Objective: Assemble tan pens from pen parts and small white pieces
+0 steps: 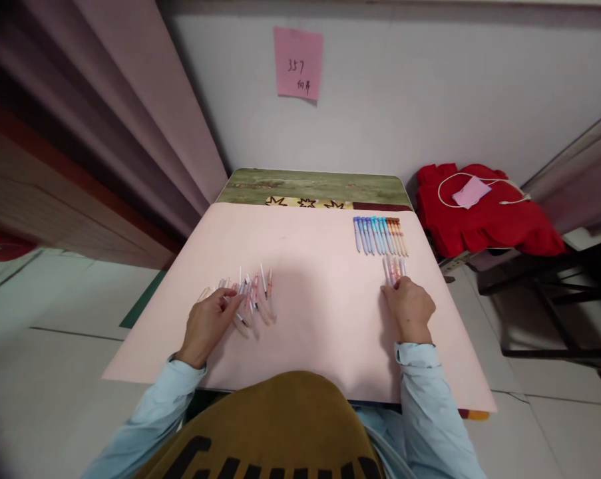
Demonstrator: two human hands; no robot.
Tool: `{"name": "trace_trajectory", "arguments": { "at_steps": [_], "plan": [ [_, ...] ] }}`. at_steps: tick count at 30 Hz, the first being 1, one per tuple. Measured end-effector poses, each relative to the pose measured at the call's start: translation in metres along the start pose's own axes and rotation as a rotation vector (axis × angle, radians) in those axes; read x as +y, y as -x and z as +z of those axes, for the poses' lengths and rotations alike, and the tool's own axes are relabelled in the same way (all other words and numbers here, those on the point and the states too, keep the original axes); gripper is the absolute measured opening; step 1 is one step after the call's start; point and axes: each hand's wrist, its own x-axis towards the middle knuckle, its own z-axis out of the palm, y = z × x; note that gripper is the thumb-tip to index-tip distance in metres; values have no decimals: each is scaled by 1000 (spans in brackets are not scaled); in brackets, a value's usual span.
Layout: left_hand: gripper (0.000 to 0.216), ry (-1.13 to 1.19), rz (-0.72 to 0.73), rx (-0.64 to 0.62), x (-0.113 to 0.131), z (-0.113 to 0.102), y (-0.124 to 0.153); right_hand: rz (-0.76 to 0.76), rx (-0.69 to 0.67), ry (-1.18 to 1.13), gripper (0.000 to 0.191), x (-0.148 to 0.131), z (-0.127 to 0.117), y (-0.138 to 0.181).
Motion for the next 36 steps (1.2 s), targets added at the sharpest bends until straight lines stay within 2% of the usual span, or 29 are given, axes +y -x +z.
{"name": "trace_trajectory", "arguments": {
  "at_steps": [5,8,10,12,13,14,15,17,19,21,24,25,26,28,34,36],
  "plan": [
    [38,121,40,77,-2,-3,1,16,10,15,37,-10,2,4],
    [34,284,26,115,-4,-5,1,13,15,-32,36,-14,-5,9],
    [34,479,-1,92,0,-6,2,3,46,-150,33,-21,-11,18],
    [35,707,-54,-28,10,-5,3,-59,34,-439,30,-37,-16,35],
    [35,817,-81,-120,17,-4,4,-137,-47,-678,30,-49,-18,47],
    [35,921,-97,-224,24,-2,5,-211,-191,-954,32,-62,-18,60],
    [36,1018,-98,-323,32,0,7,-276,-387,-1186,35,-77,-17,74],
    [37,1199,-75,-459,46,6,10,-361,-756,-1460,38,-105,-12,101],
    [38,1356,-96,-491,54,11,13,-392,-1036,-1578,39,-127,-5,124],
    [36,1455,-184,-484,56,15,14,-368,-1263,-1641,39,-141,2,138],
    [33,1517,-312,-477,52,15,14,-278,-1625,-1649,41,-150,8,145],
    [32,1530,-332,-463,50,15,15,-253,-1699,-1643,41,-152,10,145],
    [31,1538,-337,-440,49,15,15,-239,-1721,-1643,41,-153,12,145],
    [30,1531,-310,-393,48,15,16,-254,-1636,-1643,42,-155,15,144],
    [27,1354,-199,-209,51,20,17,-449,-1048,-1589,41,-159,21,149],
    [28,1359,-210,-182,52,20,15,-423,-1003,-1582,43,-160,21,151]
  ]
}}
